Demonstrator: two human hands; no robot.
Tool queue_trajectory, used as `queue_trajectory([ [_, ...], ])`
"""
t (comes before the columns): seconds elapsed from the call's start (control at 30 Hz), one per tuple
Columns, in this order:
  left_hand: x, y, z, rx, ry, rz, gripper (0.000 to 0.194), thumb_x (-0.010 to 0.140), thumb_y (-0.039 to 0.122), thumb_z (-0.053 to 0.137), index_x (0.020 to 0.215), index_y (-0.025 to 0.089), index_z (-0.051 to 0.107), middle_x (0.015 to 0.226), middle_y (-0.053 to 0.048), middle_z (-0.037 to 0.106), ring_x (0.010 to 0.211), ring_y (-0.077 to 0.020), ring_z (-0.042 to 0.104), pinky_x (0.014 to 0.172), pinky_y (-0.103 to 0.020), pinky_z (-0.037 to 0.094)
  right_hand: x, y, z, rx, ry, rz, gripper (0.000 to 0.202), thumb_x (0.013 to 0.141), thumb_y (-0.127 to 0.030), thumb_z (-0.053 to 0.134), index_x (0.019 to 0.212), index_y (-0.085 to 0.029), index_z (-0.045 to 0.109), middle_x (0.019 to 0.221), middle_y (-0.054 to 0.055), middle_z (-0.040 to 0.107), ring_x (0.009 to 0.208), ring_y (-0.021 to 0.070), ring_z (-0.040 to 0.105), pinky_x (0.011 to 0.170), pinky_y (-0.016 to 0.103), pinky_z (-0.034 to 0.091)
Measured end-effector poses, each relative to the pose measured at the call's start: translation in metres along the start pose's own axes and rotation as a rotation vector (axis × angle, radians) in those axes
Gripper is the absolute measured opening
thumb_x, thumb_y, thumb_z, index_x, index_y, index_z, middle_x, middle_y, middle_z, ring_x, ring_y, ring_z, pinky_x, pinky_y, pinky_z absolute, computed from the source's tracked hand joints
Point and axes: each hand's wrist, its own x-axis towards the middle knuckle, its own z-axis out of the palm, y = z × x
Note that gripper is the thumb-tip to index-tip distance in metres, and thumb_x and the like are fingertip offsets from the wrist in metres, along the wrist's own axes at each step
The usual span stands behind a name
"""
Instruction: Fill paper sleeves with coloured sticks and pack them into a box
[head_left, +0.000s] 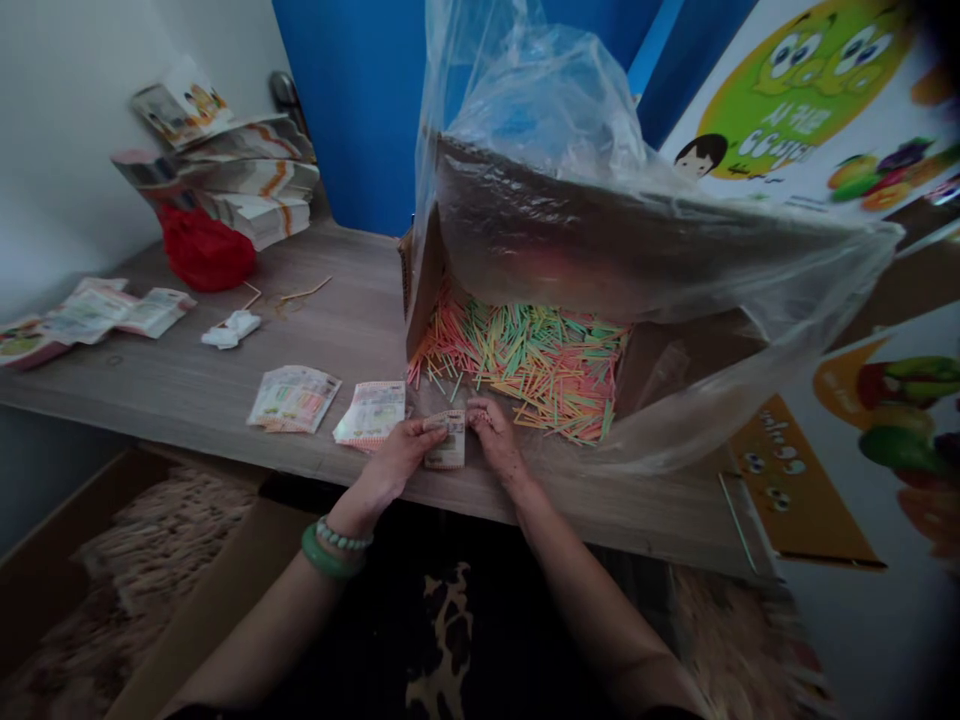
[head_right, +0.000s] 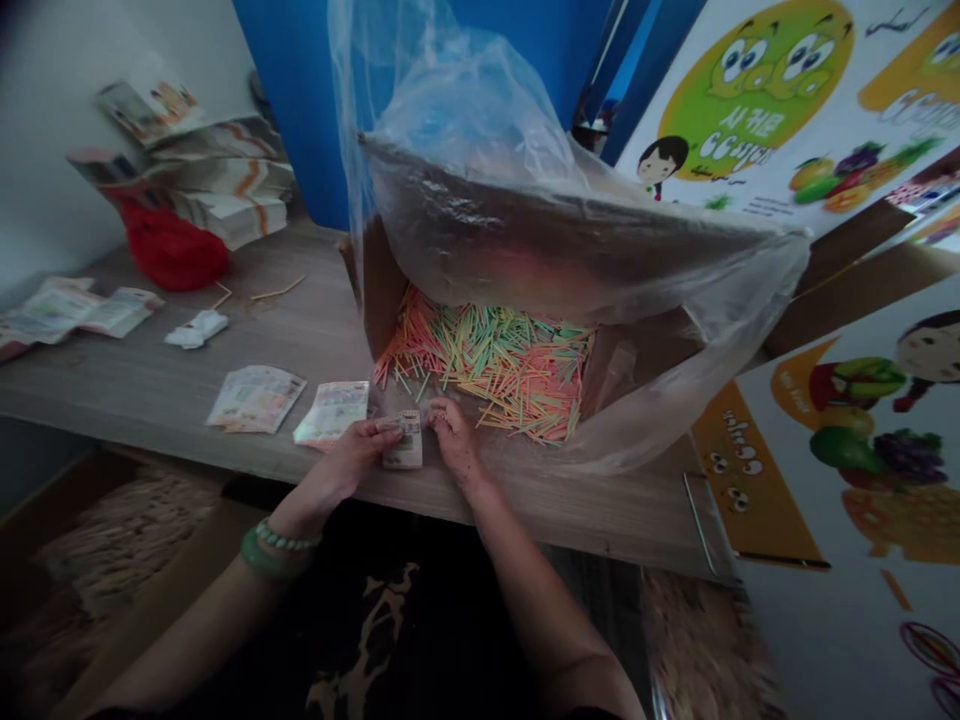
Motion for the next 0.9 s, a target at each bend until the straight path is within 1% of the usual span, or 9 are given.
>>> queue_trajectory([
  [0.1,0.001,0.002,0.0,0.041,0.033,0.006,0.026,0.073,0.039,0.083,0.082,0.015,0.077,0.069,-0.003,0.072,0.061,-0.0152,0.06,0.06,-0.027,0.047,0.001,-0.002,-0.001,-0.061,0.001,-0.026,0.018,0.089,-0.041,0.052,0.087,-0.025,0.06,0.077,0.0,0.066,0.077,0.019,0.062,0.075,0.032,0.046],
  [0.2,0.0,0.005,0.002,0.102,0.067,0.025,0.023,0.07,0.036,0.084,0.071,0.016,0.075,0.064,-0.002,0.069,0.057,-0.013,0.056,0.055,-0.025,0.043,0.005,-0.015,-0.005,0.026,0.062,-0.049,0.016,0.091,-0.04,0.052,0.084,-0.026,0.057,0.076,-0.001,0.067,0.074,0.0183,0.062,0.074,0.032,0.047],
  [0.3,-0.002,0.008,0.006,0.132,0.058,0.05,0.022,0.074,0.037,0.081,0.075,0.015,0.076,0.065,-0.001,0.069,0.058,-0.0121,0.055,0.056,-0.024,0.043,0.008,-0.036,-0.01,0.185,0.095,-0.077,0.013,0.092,-0.038,0.053,0.088,-0.026,0.054,0.078,-0.001,0.07,0.077,0.0183,0.066,0.08,0.034,0.049],
  [0.4,-0.001,0.011,0.009,0.164,0.02,0.126,0.024,0.08,0.04,0.076,0.082,0.016,0.077,0.069,0.0,0.068,0.062,-0.0126,0.055,0.059,-0.025,0.044,0.008,-0.05,-0.013,0.218,0.088,-0.089,0.012,0.092,-0.037,0.054,0.088,-0.026,0.054,0.078,-0.002,0.072,0.078,0.018,0.067,0.083,0.035,0.049],
  [0.53,-0.001,0.012,0.006,0.186,0.102,0.227,0.027,0.074,0.036,0.08,0.064,0.016,0.066,0.063,0.002,0.058,0.061,-0.0113,0.051,0.058,-0.024,0.041,-0.001,-0.047,-0.012,0.174,0.06,-0.032,0.015,0.089,-0.039,0.058,0.083,-0.025,0.057,0.076,-0.001,0.072,0.075,0.0178,0.066,0.077,0.033,0.048],
  [0.6,-0.002,0.012,0.003,0.175,0.136,0.22,0.032,0.071,0.036,0.082,0.06,0.017,0.058,0.061,0.004,0.053,0.058,-0.0099,0.048,0.056,-0.024,0.038,-0.005,-0.041,-0.012,0.191,0.045,0.01,0.016,0.088,-0.04,0.058,0.082,-0.025,0.057,0.077,-0.001,0.073,0.075,0.0184,0.067,0.078,0.034,0.048],
  [0.73,-0.003,0.012,0.003,0.209,0.071,0.16,0.034,0.076,0.045,0.075,0.065,0.019,0.055,0.06,0.004,0.05,0.057,-0.0101,0.044,0.054,-0.024,0.036,-0.006,-0.039,-0.014,0.252,0.076,0.063,0.019,0.087,-0.043,0.059,0.084,-0.025,0.056,0.077,0.0,0.074,0.075,0.0189,0.068,0.076,0.034,0.05],
  [0.8,-0.004,0.011,0.005,0.273,0.065,0.164,0.036,0.075,0.046,0.073,0.063,0.019,0.053,0.058,0.005,0.046,0.056,-0.0101,0.041,0.052,-0.024,0.032,-0.004,-0.045,-0.015,0.275,0.113,0.037,0.019,0.088,-0.043,0.06,0.085,-0.025,0.055,0.077,0.0,0.074,0.076,0.0189,0.069,0.078,0.035,0.05],
  [0.9,-0.005,0.011,0.01,0.34,0.119,0.159,0.041,0.069,0.046,0.076,0.057,0.02,0.047,0.055,0.006,0.039,0.052,-0.0084,0.033,0.049,-0.024,0.024,0.0,-0.064,-0.015,0.34,0.172,-0.027,0.018,0.091,-0.041,0.059,0.086,-0.024,0.054,0.075,-0.001,0.074,0.075,0.0187,0.07,0.08,0.036,0.051],
])
